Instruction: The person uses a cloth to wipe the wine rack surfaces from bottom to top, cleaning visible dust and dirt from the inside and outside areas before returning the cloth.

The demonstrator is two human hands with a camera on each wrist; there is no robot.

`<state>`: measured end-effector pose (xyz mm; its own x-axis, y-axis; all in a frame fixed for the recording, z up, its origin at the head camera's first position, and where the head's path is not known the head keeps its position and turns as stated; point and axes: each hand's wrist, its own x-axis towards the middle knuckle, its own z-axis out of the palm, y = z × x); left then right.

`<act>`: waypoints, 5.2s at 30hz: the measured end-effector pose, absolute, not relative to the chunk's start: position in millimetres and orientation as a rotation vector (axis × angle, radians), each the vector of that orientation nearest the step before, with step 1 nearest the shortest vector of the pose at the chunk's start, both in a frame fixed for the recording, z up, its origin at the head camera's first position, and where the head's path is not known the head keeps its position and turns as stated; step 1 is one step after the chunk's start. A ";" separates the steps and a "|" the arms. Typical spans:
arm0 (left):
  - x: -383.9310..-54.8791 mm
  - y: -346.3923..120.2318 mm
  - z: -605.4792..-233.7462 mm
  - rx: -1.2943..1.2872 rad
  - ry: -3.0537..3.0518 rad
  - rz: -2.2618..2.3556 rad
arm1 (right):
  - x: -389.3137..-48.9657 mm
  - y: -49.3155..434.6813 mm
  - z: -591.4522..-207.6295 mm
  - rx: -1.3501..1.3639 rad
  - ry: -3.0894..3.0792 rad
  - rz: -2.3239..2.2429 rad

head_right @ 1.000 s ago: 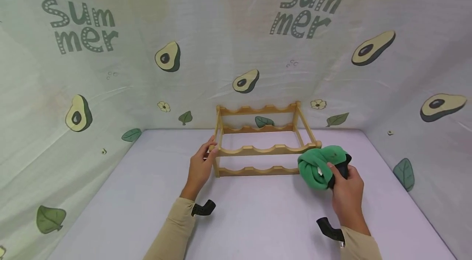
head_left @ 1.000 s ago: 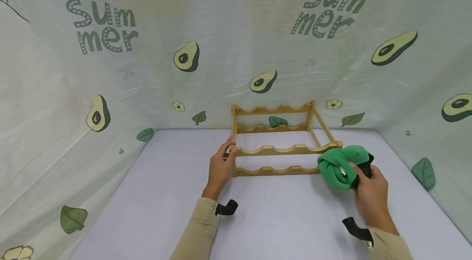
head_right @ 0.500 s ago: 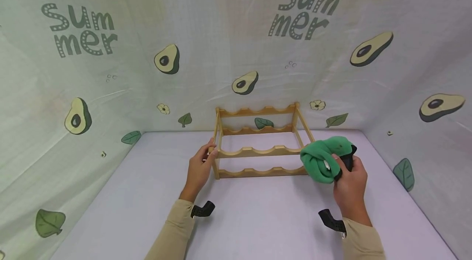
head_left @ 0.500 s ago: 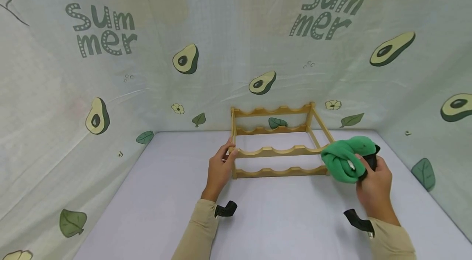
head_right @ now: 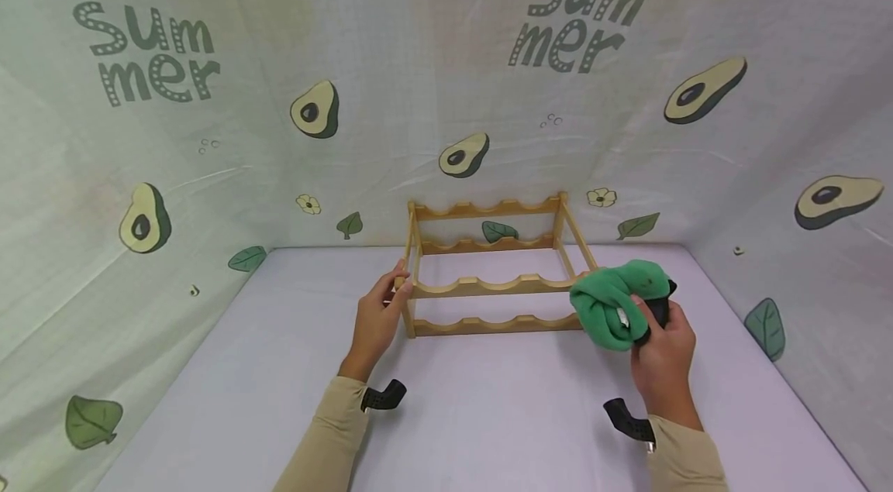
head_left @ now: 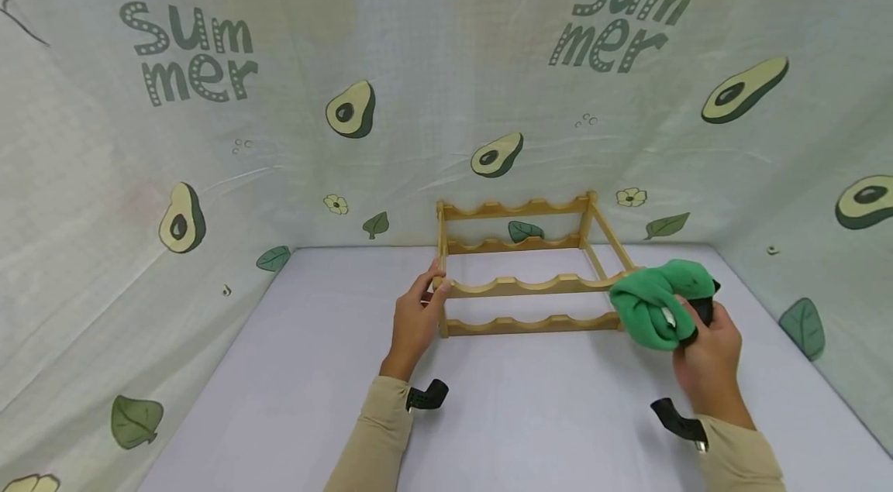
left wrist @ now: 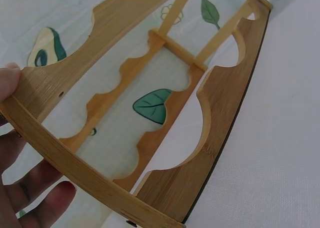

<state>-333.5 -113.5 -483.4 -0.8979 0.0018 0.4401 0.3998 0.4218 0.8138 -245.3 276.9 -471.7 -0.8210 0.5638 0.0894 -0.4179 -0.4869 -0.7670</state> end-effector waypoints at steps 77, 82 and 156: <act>-330.4 -119.3 -485.7 -0.386 -2.331 -1.485 | -246.5 277.7 -499.6 -0.884 -1.798 1.976; -331.6 -118.1 -483.5 -0.384 -2.334 -1.482 | -244.2 274.8 -492.6 -0.805 -1.545 2.099; -330.8 -114.6 -479.1 -0.381 -2.274 -1.563 | -236.5 136.0 -464.0 -0.107 -1.813 1.416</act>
<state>-330.8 -114.6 -479.1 -0.9013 0.0209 0.4327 0.4115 0.3537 0.8400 -236.5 136.0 -464.0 -0.6649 0.5183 0.5379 -0.3965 0.3653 -0.8422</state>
